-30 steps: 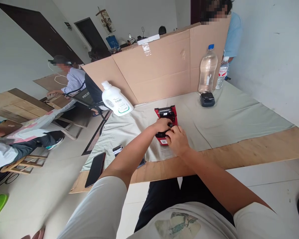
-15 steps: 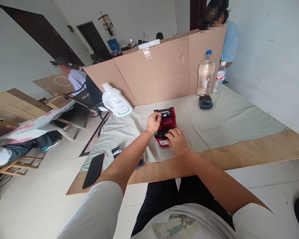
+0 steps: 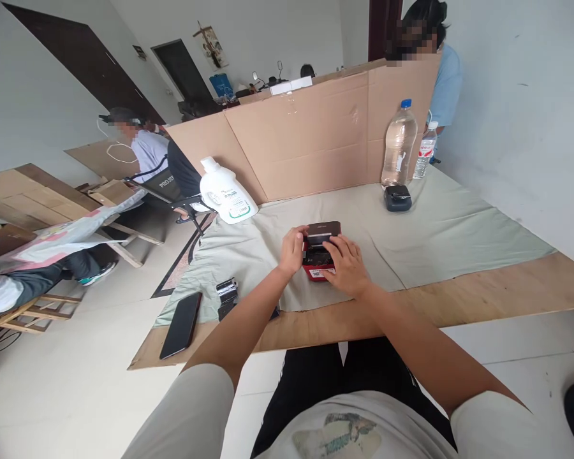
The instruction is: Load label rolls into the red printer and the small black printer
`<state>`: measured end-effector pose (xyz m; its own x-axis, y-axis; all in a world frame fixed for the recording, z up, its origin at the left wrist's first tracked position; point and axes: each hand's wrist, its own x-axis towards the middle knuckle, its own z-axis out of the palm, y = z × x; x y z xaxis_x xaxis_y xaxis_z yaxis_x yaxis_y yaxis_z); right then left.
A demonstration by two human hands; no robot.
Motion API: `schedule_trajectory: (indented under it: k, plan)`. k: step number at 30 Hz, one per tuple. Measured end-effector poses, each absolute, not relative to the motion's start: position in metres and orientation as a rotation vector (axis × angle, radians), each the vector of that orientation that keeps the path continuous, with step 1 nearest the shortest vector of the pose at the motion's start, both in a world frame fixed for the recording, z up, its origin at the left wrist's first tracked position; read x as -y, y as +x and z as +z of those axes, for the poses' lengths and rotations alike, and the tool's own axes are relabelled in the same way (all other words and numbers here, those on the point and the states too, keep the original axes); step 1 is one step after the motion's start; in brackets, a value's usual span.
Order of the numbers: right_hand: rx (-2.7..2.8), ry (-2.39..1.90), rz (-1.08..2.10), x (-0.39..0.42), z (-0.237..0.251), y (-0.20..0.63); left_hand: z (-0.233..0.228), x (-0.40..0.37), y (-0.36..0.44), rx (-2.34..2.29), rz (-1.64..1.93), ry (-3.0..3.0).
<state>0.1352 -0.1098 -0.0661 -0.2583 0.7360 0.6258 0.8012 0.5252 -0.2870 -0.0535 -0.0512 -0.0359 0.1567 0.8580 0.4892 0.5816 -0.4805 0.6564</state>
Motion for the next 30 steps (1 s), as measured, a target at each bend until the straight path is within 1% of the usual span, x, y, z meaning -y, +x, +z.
schedule_trajectory:
  k: [6, 9, 12, 17, 19, 21, 23, 26, 28, 30]
  plan:
    - [2.220, -1.331, 0.048, 0.083, -0.066, 0.140, -0.071, 0.078, -0.051, -1.387, 1.314, 2.172]
    - [2.227, -1.371, 0.045, 0.081, -0.065, 0.139, -0.084, 0.079, -0.042, -1.456, 1.427, 2.093]
    - [2.231, -1.387, 0.045, 0.081, -0.062, 0.138, -0.090, 0.078, -0.035, -1.528, 1.500, 1.995]
    - [2.199, -1.324, 0.102, 0.083, -0.063, 0.142, -0.092, 0.079, -0.036, -1.475, 1.462, 1.921]
    - [2.122, -1.233, 0.178, 0.082, -0.069, 0.148, -0.094, 0.079, -0.038, -1.459, 1.482, 1.811]
    - [1.938, -1.171, 0.293, 0.078, -0.080, 0.153, -0.095, 0.080, -0.040, -1.511, 1.476, 1.580]
    - [1.621, -1.228, 0.411, 0.073, -0.093, 0.155, -0.096, 0.081, -0.042, -1.484, 1.346, 1.333]
    - [1.263, -1.322, 0.619, 0.066, -0.114, 0.147, -0.094, 0.085, -0.045, -1.229, 1.100, 1.163]
    - [1.211, -1.272, 0.737, 0.065, -0.127, 0.140, -0.090, 0.090, -0.047, -1.132, 1.049, 1.133]
    - [1.192, -1.188, 0.781, 0.067, -0.136, 0.134, -0.086, 0.096, -0.048, -1.104, 1.043, 1.138]
